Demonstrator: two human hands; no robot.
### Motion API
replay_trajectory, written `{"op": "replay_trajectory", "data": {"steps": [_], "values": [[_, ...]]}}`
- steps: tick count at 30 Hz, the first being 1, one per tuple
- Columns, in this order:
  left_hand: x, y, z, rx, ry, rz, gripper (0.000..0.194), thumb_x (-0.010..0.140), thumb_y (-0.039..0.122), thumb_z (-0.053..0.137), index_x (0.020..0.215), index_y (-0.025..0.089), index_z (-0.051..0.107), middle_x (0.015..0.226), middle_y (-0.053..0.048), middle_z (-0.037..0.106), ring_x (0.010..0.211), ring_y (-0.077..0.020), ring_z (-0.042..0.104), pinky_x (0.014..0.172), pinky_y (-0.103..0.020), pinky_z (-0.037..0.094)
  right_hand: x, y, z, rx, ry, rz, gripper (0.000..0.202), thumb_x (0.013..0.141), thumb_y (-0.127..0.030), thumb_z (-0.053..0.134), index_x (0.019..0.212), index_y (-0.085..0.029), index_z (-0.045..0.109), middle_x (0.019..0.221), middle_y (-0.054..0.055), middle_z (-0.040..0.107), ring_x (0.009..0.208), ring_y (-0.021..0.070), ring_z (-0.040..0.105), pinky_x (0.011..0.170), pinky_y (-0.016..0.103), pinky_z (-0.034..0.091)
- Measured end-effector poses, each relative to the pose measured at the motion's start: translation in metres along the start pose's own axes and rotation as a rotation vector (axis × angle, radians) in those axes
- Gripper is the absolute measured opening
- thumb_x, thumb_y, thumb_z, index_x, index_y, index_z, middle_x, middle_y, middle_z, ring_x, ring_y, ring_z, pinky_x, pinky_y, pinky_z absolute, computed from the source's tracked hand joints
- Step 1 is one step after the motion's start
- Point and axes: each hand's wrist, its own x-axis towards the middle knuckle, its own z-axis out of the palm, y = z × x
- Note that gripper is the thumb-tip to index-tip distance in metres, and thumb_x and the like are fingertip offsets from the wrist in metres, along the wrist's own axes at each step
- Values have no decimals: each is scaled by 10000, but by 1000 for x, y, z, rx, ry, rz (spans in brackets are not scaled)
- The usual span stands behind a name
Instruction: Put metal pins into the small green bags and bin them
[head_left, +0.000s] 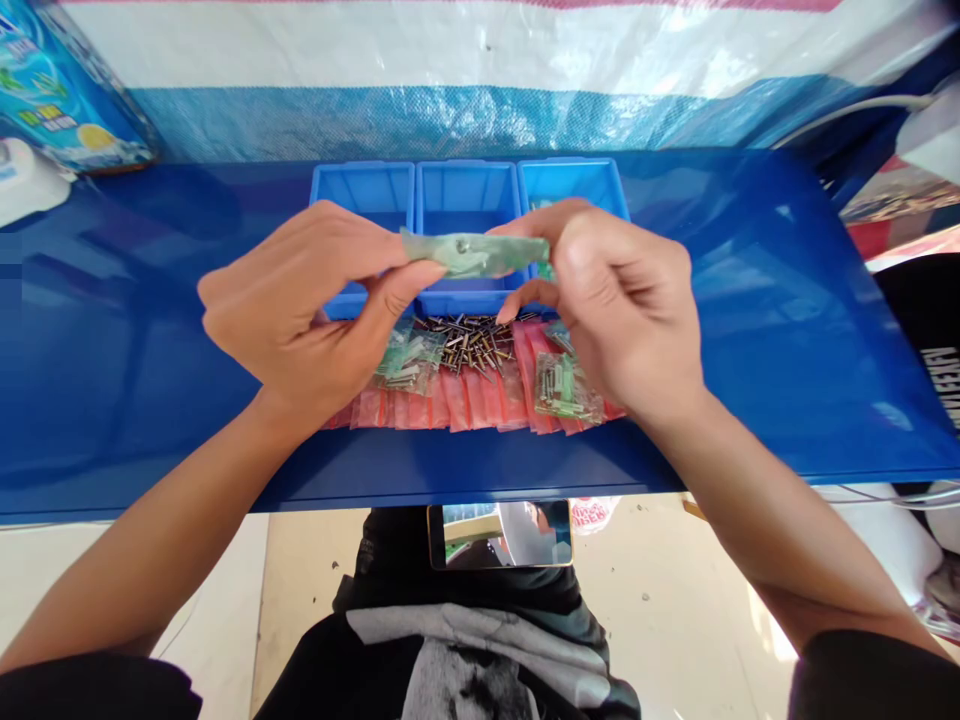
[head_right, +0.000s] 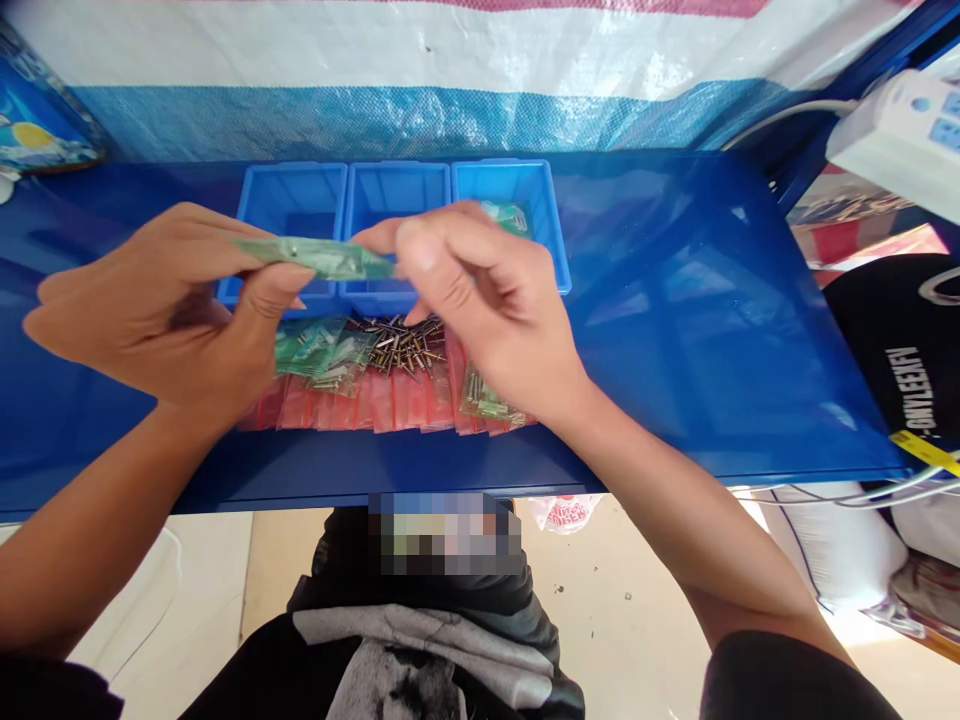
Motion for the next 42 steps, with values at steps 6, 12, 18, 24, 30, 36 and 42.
{"op": "replay_trajectory", "data": {"steps": [6,12,18,24,30,36,42], "values": [[0,2,3,-117,-30,-56,96,933,177,827,925,238,754,740,65,704,646,-96,652,578,-269,514,-7,-4,3,-278,59,-235,123,1007,-284,737,1086,-340,813,1043,-16,786,968,201,714,820,349,631],[2,2,7,-190,-64,-55,123,965,200,780,864,252,733,679,59,700,564,-104,622,499,-288,471,6,-18,-25,-438,214,-21,331,945,-426,816,1253,-321,755,890,17,725,745,226,644,711,405,550],[4,7,4,-121,-106,-181,177,1002,210,721,835,266,738,717,65,742,554,-103,632,541,-300,543,25,-6,-98,-697,44,102,238,865,-401,872,1038,-243,835,734,20,705,610,149,529,602,355,422],[4,5,3,-104,-104,-136,163,993,227,739,831,250,743,702,57,737,531,-77,606,520,-258,526,28,11,-124,-899,-81,95,180,854,-296,853,1030,-265,836,816,16,751,670,150,576,645,344,427],[3,7,1,-41,-144,-175,188,1010,227,709,829,269,737,714,70,739,560,-83,629,554,-272,536,25,7,-106,-1126,-116,-101,158,982,-298,698,1100,-278,801,1191,122,746,1038,311,632,954,522,486],[2,1,5,-86,-101,-118,159,989,210,743,837,256,740,701,67,727,554,-89,634,516,-283,500,24,9,-86,-1112,-180,-140,213,1046,-408,636,1023,-259,786,1269,140,740,1126,370,628,1003,614,475],[0,-2,5,-87,-108,-105,157,994,208,743,839,234,735,696,58,713,580,-84,631,531,-283,484,15,-27,-71,-884,-217,-217,174,1019,-393,697,900,-284,761,1007,81,775,895,293,694,806,508,518]]}}
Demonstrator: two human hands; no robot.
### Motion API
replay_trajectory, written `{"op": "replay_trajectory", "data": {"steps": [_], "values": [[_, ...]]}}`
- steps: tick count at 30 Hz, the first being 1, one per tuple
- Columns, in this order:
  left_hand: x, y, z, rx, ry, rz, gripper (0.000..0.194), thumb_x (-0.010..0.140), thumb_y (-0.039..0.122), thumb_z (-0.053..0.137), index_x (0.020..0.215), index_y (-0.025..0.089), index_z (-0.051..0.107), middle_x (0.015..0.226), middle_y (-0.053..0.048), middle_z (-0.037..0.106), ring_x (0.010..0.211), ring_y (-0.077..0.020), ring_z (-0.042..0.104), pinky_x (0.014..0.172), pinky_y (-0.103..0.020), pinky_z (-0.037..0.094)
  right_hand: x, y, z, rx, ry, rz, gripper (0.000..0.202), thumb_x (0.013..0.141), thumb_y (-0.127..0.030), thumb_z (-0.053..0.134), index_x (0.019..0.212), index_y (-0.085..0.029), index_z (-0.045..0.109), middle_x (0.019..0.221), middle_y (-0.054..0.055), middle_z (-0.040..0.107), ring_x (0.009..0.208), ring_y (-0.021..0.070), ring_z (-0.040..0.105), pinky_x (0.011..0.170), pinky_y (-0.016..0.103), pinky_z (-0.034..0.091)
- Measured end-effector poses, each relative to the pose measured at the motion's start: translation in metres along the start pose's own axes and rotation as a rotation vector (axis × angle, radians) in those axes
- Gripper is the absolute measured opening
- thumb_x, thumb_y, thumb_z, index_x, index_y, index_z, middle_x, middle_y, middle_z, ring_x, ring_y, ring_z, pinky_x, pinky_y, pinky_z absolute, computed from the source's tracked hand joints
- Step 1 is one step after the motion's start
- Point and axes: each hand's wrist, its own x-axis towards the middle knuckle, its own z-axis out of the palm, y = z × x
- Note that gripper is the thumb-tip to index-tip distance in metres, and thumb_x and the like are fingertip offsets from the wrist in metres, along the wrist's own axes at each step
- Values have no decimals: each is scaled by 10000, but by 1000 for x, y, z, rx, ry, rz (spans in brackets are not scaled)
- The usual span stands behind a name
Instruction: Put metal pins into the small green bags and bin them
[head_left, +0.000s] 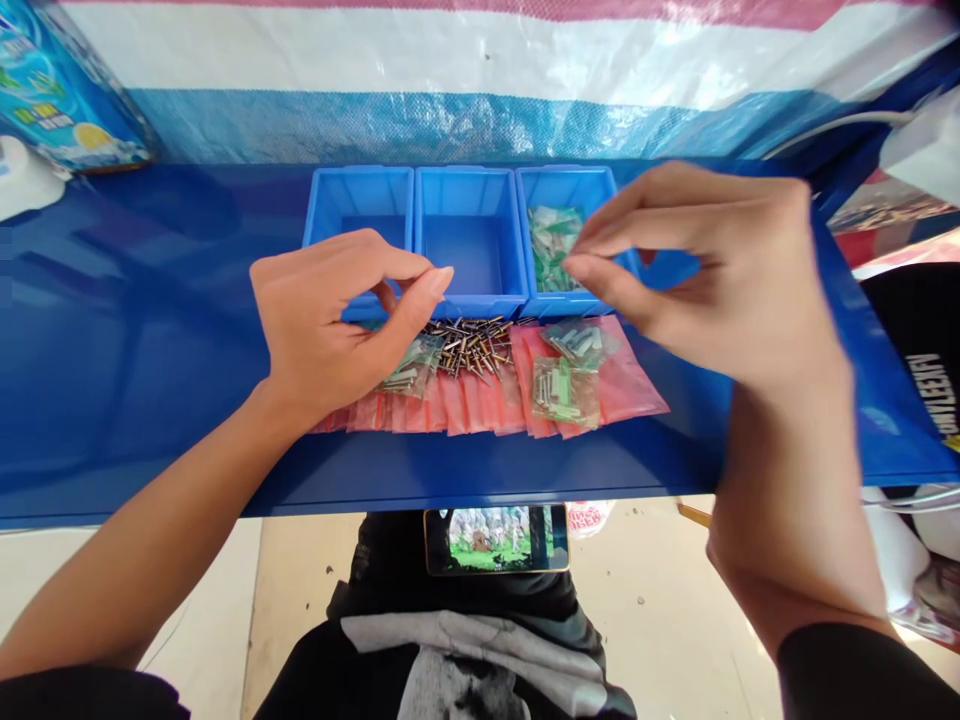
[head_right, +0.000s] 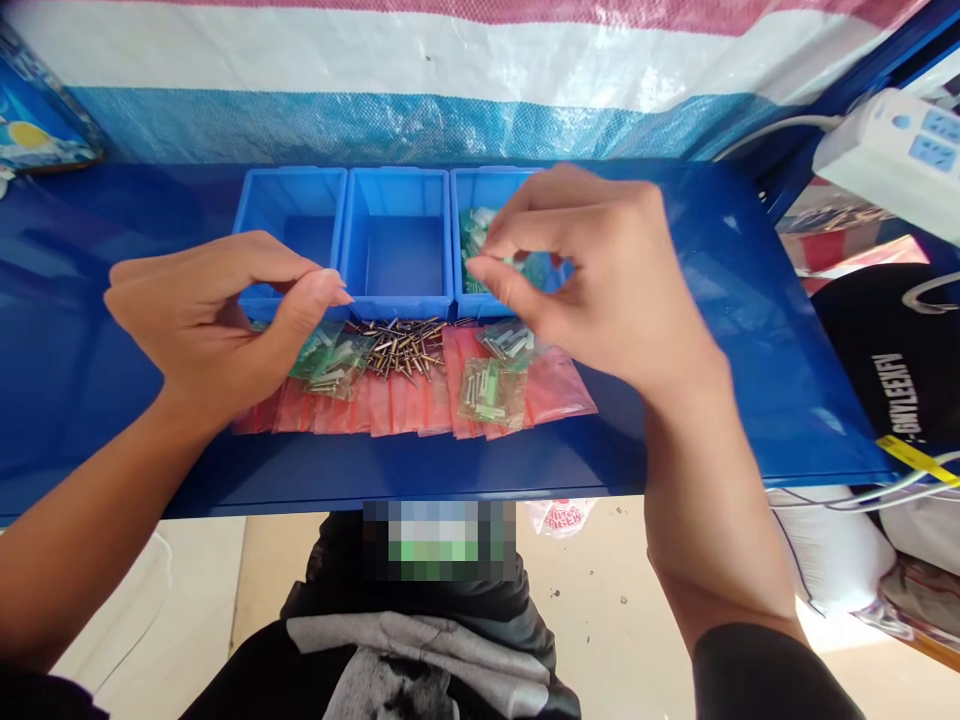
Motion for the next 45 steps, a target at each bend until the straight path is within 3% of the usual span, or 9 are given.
{"op": "replay_trajectory", "data": {"steps": [6,9,16,23,27,32,38,42,45], "values": [[0,-3,1,-10,21,50,141,954,170,771,836,231,722,680,70,697,571,-91,641,522,-264,463,-34,-31,-3,-381,-460,-70,367,1026,-280,482,1317,-279,706,1157,76,793,814,301,751,523,428,432],[0,-6,1,-12,8,83,119,942,148,783,858,211,726,681,54,693,589,-96,650,534,-260,463,-44,-29,7,-489,-482,-60,362,1000,-221,512,1299,-234,716,1188,103,790,876,312,761,607,420,497],[0,-6,2,2,20,63,116,942,197,777,861,258,720,691,72,706,553,-119,641,514,-289,452,-47,-29,5,-331,-517,-129,454,1086,-448,542,1460,-203,624,1426,177,665,1301,412,631,1008,593,572],[1,-3,2,11,31,102,158,911,129,802,816,203,699,670,63,685,532,-81,615,494,-251,451,-43,-35,15,-131,-506,-110,343,1068,-257,583,1391,-203,685,1164,144,697,1068,323,679,859,492,584],[-1,-4,1,-3,35,106,132,945,129,746,1006,245,767,808,36,756,631,-113,668,547,-288,535,-17,-32,10,324,-345,22,295,1043,-270,661,1328,-308,728,1132,41,729,942,212,714,768,377,603],[2,-8,-2,40,-50,245,521,961,216,753,1465,290,642,1353,-80,721,1154,-264,726,670,-291,661,29,-33,20,688,-37,207,237,829,-325,916,1034,-284,806,1087,10,744,830,207,709,729,375,654],[2,-11,-6,43,88,173,301,960,101,774,1233,226,790,1074,-16,808,905,-152,736,754,-268,584,38,-34,49,787,38,221,200,898,-462,831,1027,-316,789,1309,-17,744,909,216,719,693,364,646],[-1,-15,-5,30,50,169,238,1028,194,719,1235,278,800,931,17,758,805,-115,692,740,-248,517,22,-25,61,502,230,-48,200,936,-496,807,820,-333,807,924,17,782,865,233,721,690,361,623],[-2,-14,-5,19,16,135,283,1014,149,718,1253,283,790,926,30,740,768,-82,670,717,-208,497,13,-25,64,507,206,-18,118,967,-406,791,1071,-356,816,908,-17,777,748,194,727,673,342,628]]}}
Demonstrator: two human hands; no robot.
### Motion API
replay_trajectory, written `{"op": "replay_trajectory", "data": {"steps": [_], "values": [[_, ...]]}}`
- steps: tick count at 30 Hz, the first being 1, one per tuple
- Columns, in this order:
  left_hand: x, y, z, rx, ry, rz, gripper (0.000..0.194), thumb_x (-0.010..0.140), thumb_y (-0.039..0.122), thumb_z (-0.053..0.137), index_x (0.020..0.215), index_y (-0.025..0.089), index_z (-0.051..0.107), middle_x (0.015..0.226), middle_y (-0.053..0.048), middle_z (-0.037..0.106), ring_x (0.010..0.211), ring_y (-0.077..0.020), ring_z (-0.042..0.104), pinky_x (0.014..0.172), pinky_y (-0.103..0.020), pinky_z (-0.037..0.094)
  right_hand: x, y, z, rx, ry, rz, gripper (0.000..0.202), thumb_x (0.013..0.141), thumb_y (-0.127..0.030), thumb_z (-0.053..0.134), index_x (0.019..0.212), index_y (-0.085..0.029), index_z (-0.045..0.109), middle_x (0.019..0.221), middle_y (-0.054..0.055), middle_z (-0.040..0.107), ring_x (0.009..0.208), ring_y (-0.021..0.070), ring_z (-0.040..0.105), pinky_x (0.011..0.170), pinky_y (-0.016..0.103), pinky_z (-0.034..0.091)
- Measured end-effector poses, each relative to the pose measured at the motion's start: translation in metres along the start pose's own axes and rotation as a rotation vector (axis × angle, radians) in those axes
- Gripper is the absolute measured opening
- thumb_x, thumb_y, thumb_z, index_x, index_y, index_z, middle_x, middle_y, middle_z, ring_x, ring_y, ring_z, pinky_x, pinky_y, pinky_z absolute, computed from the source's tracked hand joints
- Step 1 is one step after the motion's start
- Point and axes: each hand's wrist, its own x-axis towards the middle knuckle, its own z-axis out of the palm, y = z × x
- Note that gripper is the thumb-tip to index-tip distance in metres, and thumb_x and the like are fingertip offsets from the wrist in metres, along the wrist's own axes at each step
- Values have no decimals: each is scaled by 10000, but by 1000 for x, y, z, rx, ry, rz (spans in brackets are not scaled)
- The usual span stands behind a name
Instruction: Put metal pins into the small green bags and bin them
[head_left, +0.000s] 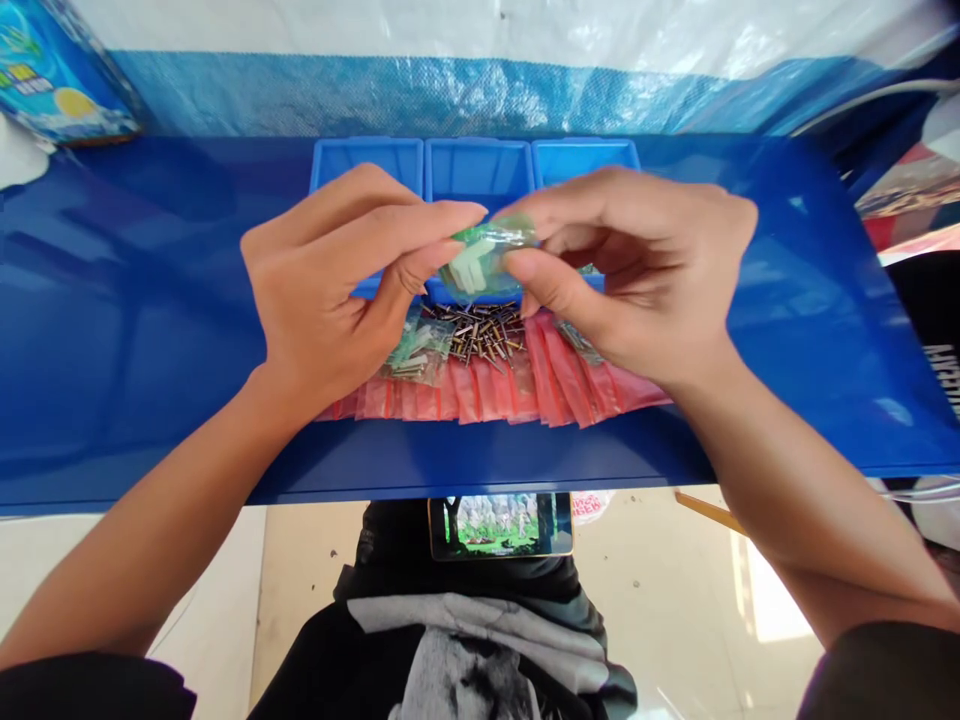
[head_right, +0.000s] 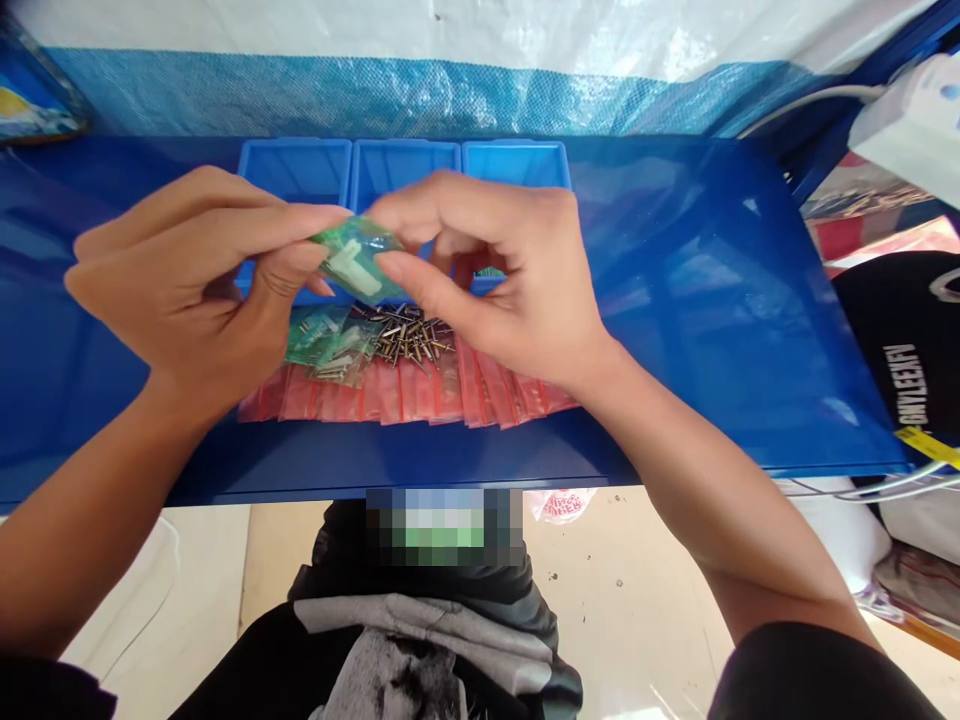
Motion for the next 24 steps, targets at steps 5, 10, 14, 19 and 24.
{"op": "replay_trajectory", "data": {"steps": [5,10,14,19,24], "values": [[1,0,-2,43,-22,32,441,1015,48,573,1369,252,738,1320,-51,729,1135,-193,712,903,-304,611,-4,-3,3,249,137,124,267,1000,-344,762,1252,-267,714,978,-14,763,673,142,737,553,271,625],[0,-10,2,84,22,205,387,945,161,761,1312,284,772,1261,-42,769,1108,-237,723,709,-270,571,-4,8,7,457,87,169,256,983,-393,785,1181,-242,725,890,-11,783,676,165,753,503,264,607],[-3,-9,5,69,100,121,225,1006,190,737,1196,281,817,1013,17,793,943,-146,745,866,-273,552,-6,2,7,402,33,205,201,1056,-435,663,1092,-261,757,1005,16,779,775,184,752,540,297,612],[-3,-2,4,98,72,53,179,1040,188,676,1141,229,819,960,-2,739,858,-117,676,774,-248,488,-9,-9,2,-191,88,-64,148,1009,-435,717,1071,-333,804,1006,41,757,958,239,709,753,368,636],[-1,-6,2,103,-8,135,367,1031,77,599,1320,233,763,943,-22,708,830,-132,654,729,-260,512,-10,-9,7,-22,134,6,84,1002,-249,750,1010,-294,821,865,-17,793,709,163,735,658,317,614]]}}
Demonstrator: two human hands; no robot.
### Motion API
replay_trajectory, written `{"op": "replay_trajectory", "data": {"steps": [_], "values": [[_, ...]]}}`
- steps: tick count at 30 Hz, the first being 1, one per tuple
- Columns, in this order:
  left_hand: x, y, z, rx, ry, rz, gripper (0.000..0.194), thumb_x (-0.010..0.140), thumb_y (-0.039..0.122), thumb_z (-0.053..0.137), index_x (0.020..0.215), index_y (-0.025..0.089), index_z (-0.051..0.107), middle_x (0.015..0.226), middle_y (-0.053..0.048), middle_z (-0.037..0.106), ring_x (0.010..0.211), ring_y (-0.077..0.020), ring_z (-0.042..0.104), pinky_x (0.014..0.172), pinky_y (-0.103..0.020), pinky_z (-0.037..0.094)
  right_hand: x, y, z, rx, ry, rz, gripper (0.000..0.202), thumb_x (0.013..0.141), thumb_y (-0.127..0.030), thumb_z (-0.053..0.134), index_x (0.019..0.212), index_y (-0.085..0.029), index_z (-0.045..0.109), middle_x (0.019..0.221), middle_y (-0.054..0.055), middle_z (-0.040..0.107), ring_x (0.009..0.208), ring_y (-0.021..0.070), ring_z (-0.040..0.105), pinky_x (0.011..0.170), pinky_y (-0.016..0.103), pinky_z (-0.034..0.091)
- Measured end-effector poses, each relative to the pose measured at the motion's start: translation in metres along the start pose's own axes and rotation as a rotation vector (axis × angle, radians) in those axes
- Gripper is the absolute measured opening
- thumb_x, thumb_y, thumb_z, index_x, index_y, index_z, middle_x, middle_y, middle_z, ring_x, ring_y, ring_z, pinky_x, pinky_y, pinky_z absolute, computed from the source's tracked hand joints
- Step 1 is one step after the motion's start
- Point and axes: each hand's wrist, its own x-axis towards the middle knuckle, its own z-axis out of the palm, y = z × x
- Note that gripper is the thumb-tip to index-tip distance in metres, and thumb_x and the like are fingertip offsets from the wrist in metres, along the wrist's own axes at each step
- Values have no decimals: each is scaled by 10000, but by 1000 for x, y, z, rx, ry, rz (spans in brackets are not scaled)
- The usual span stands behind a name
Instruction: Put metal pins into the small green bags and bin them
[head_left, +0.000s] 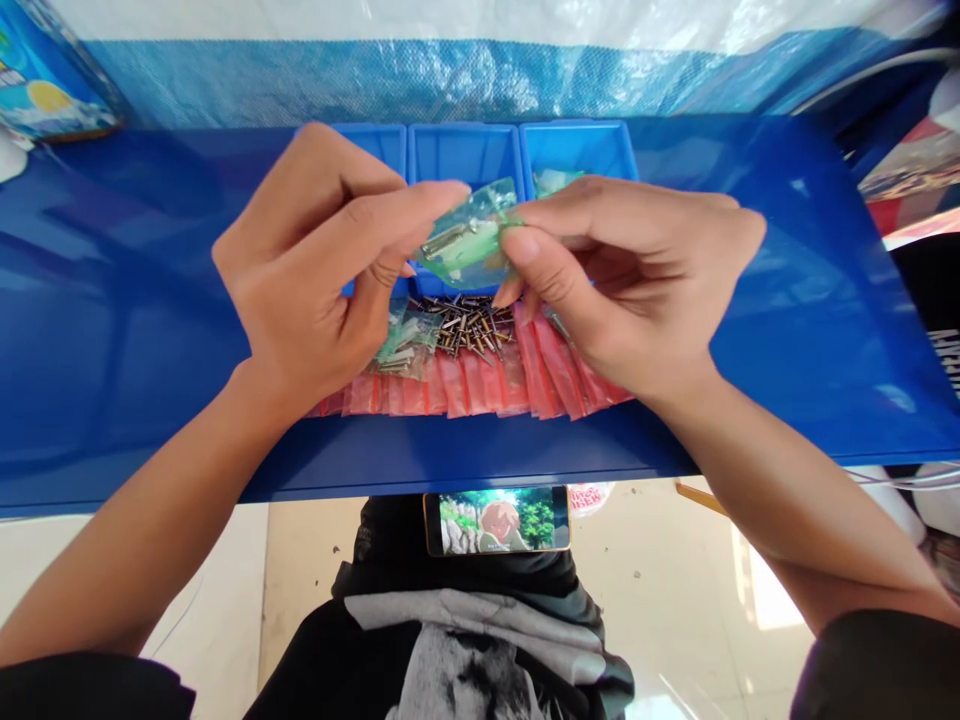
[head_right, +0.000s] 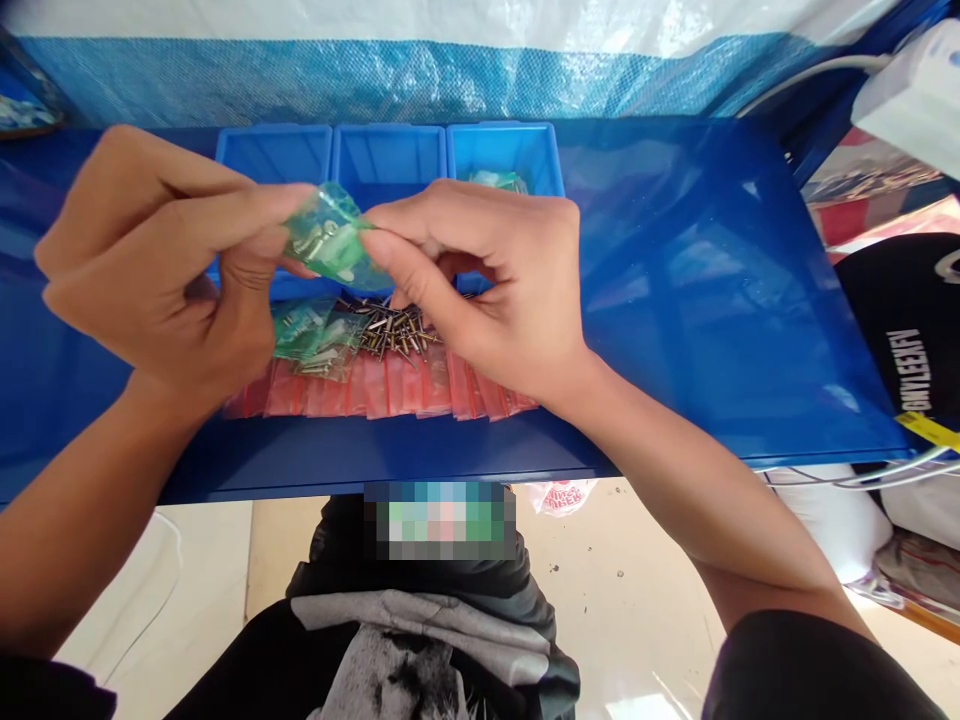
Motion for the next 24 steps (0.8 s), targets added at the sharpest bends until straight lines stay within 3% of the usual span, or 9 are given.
{"op": "replay_trajectory", "data": {"steps": [3,5,9,11,12,14,17,20,24], "values": [[1,-4,0,31,-19,65,483,1022,62,521,1440,236,689,1197,-79,693,1017,-186,709,809,-306,586,1,2,4,296,85,115,15,950,-247,822,947,-233,819,809,-17,786,676,179,782,519,281,606],[1,-7,1,56,-12,84,484,990,80,580,1425,255,701,1312,-88,678,1127,-229,712,817,-318,598,3,1,5,413,76,198,54,960,-282,814,946,-230,816,831,-8,798,687,201,797,508,287,626],[-1,-11,4,59,104,184,437,953,109,720,1323,339,757,1120,16,784,1048,-213,748,640,-243,528,4,-5,4,429,-3,341,239,988,-354,776,787,-224,777,812,18,800,620,203,767,443,300,580],[-2,-10,4,53,120,209,413,959,157,764,1327,344,755,976,54,789,945,-198,776,681,-278,561,4,-7,2,316,9,317,333,1002,-366,755,702,-223,732,708,13,749,531,169,696,408,295,511],[-2,-7,4,39,108,165,398,949,187,793,1316,338,763,934,62,784,908,-196,783,725,-308,581,4,-7,1,238,31,291,349,1015,-370,737,696,-229,719,694,10,727,525,153,670,429,292,506],[0,1,3,-51,111,-57,269,926,222,836,1177,319,825,828,60,752,815,-177,761,762,-336,577,5,-6,-1,98,73,202,299,1023,-387,722,757,-250,721,780,10,727,619,152,680,538,289,551],[3,14,2,-271,157,-425,58,924,244,851,875,274,849,694,36,669,653,-117,623,660,-297,480,5,-3,-2,65,93,63,80,992,-370,755,969,-293,750,990,3,744,802,172,719,704,308,596],[6,19,2,-434,122,-487,108,912,233,864,807,230,836,667,20,655,615,-97,542,593,-279,404,4,-4,-1,197,97,38,186,938,-254,808,1109,-299,749,937,-32,750,770,159,711,674,310,577],[7,23,4,-461,125,-543,88,875,184,890,902,262,858,766,38,745,675,-109,622,627,-266,491,2,-7,3,154,115,91,69,960,-227,786,924,-283,768,798,-36,716,678,158,681,602,331,557]]}}
